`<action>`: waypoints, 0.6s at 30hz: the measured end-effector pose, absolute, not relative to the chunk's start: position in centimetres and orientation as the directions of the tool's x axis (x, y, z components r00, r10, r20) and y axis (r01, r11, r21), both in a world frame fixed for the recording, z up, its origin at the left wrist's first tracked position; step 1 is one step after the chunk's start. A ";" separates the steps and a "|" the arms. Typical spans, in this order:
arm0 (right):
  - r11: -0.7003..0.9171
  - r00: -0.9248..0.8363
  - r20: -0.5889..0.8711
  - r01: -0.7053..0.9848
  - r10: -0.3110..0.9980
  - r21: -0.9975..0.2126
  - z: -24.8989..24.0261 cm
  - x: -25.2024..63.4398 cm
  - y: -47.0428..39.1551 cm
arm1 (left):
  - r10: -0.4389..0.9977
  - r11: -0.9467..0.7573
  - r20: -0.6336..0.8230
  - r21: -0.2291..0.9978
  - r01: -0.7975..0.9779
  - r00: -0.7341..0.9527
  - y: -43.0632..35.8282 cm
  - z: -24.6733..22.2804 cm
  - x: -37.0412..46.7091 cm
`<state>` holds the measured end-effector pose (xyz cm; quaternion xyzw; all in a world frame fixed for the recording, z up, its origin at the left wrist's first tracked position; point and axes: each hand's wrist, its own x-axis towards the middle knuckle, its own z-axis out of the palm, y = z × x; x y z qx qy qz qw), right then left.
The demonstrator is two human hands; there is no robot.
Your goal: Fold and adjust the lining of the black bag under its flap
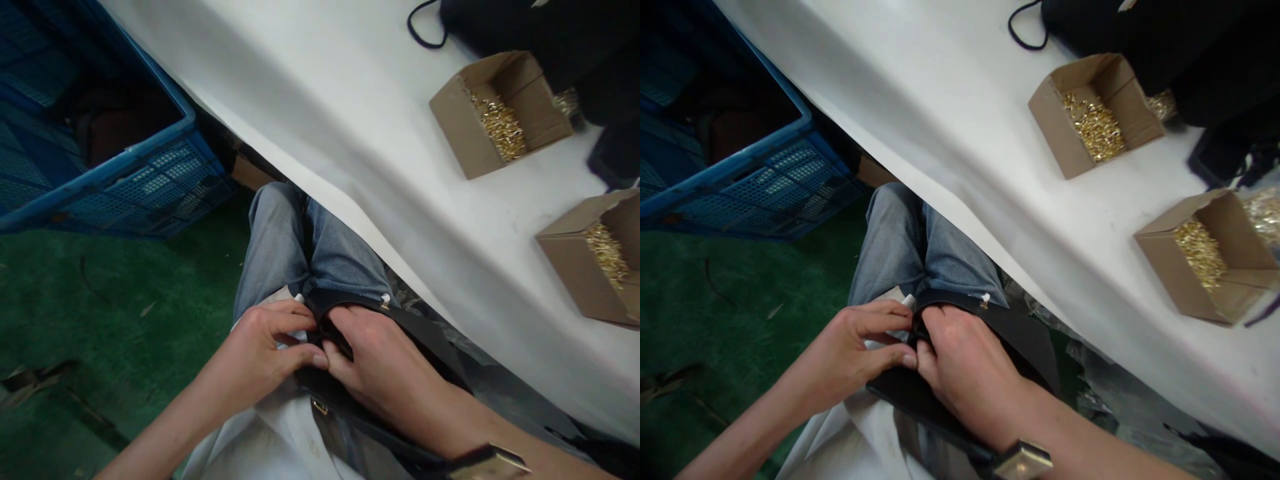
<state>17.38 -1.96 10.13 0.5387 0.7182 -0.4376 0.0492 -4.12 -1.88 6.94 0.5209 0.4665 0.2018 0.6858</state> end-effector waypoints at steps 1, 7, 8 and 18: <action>-0.009 -0.418 -0.562 0.796 0.714 -0.605 10.3 17.4 -1.9 | 0.769 0.367 -0.425 0.905 0.214 0.478 -2.0 6.9 -4.2; -0.279 -0.440 -0.600 0.599 0.668 -0.750 11.3 18.3 -1.9 | 0.815 0.324 -0.425 0.897 0.300 0.393 -3.1 6.9 -4.0; -0.346 -0.429 -0.631 0.573 0.646 -0.743 11.3 18.5 -1.8 | 0.823 0.316 -0.422 0.896 0.311 0.380 -3.3 7.0 -3.9; -0.618 -0.459 -0.691 0.326 0.558 -0.716 10.6 19.2 -1.8 | 0.841 0.270 -0.385 0.908 0.321 0.380 -4.7 6.9 -4.2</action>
